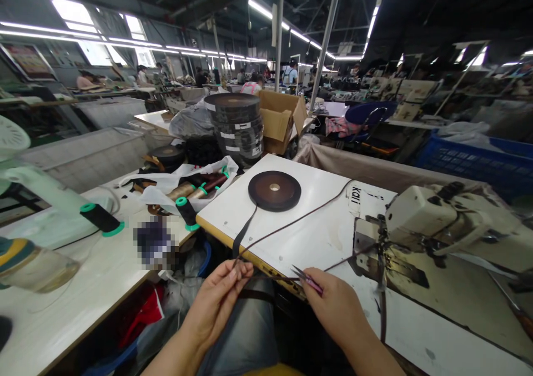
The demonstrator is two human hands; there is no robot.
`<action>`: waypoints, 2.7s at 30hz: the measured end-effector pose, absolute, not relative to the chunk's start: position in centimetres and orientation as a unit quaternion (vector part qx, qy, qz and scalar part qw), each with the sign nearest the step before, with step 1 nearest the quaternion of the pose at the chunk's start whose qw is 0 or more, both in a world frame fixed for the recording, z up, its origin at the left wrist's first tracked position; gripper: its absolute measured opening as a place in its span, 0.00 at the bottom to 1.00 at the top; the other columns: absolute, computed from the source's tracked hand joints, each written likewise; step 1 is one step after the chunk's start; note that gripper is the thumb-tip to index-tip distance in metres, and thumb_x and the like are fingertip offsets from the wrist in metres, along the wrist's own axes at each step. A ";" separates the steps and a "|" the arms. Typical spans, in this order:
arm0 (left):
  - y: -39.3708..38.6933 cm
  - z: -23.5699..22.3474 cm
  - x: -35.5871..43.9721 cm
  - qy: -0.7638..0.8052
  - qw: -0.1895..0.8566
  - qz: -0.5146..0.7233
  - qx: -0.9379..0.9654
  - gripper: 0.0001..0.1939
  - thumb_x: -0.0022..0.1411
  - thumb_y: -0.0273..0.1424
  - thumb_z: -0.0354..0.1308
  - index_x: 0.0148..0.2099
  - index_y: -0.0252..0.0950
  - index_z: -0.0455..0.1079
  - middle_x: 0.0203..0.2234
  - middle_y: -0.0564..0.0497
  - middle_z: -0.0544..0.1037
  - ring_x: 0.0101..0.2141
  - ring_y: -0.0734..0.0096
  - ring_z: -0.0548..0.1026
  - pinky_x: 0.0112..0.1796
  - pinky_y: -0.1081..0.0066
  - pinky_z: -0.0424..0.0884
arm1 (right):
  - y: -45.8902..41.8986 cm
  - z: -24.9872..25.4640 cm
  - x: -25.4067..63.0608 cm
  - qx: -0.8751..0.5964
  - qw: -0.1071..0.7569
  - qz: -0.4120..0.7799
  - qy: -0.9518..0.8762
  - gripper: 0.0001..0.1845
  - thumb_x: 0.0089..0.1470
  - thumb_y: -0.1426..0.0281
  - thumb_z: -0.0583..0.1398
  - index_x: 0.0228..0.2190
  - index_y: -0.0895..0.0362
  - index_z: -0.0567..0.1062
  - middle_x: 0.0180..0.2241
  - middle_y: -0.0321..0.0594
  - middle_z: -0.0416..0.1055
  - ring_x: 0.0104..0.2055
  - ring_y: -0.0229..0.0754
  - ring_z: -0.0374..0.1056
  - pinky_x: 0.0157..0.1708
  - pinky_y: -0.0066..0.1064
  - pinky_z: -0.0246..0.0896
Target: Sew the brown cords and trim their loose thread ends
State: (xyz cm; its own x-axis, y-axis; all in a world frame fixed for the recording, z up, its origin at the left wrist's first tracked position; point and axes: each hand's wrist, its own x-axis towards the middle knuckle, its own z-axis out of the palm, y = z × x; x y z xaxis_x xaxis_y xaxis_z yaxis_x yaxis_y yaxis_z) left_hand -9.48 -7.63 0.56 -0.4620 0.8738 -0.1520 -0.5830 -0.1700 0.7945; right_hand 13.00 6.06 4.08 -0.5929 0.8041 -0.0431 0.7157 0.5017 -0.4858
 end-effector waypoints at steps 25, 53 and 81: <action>-8.4 0.2 -8.9 0.530 0.582 0.580 0.211 0.23 0.59 0.46 0.70 0.48 0.33 0.77 0.20 0.57 0.69 0.16 0.82 0.60 0.19 0.74 0.73 | 4.1 3.9 9.3 -0.183 0.249 0.218 -0.926 0.21 0.58 0.85 0.56 0.48 0.55 0.75 0.42 0.41 0.72 0.43 0.46 0.69 0.43 0.37 0.67; -8.9 0.9 -9.4 0.483 0.621 0.561 0.257 0.24 0.61 0.44 0.69 0.52 0.32 0.79 0.23 0.52 0.74 0.19 0.79 0.66 0.25 0.73 0.75 | 3.7 4.0 8.6 -0.159 0.198 0.312 -0.916 0.17 0.49 0.85 0.53 0.37 0.53 0.67 0.44 0.40 0.65 0.41 0.44 0.64 0.39 0.35 0.61; -7.6 1.4 -9.7 0.671 0.389 0.482 0.408 0.08 0.57 0.35 0.68 0.36 0.36 0.82 0.27 0.53 0.71 0.27 0.74 0.66 0.30 0.73 0.61 | 3.4 4.1 8.2 -0.250 0.107 0.489 -0.829 0.07 0.59 0.68 0.56 0.30 0.53 0.73 0.33 0.35 0.67 0.35 0.42 0.64 0.35 0.34 0.57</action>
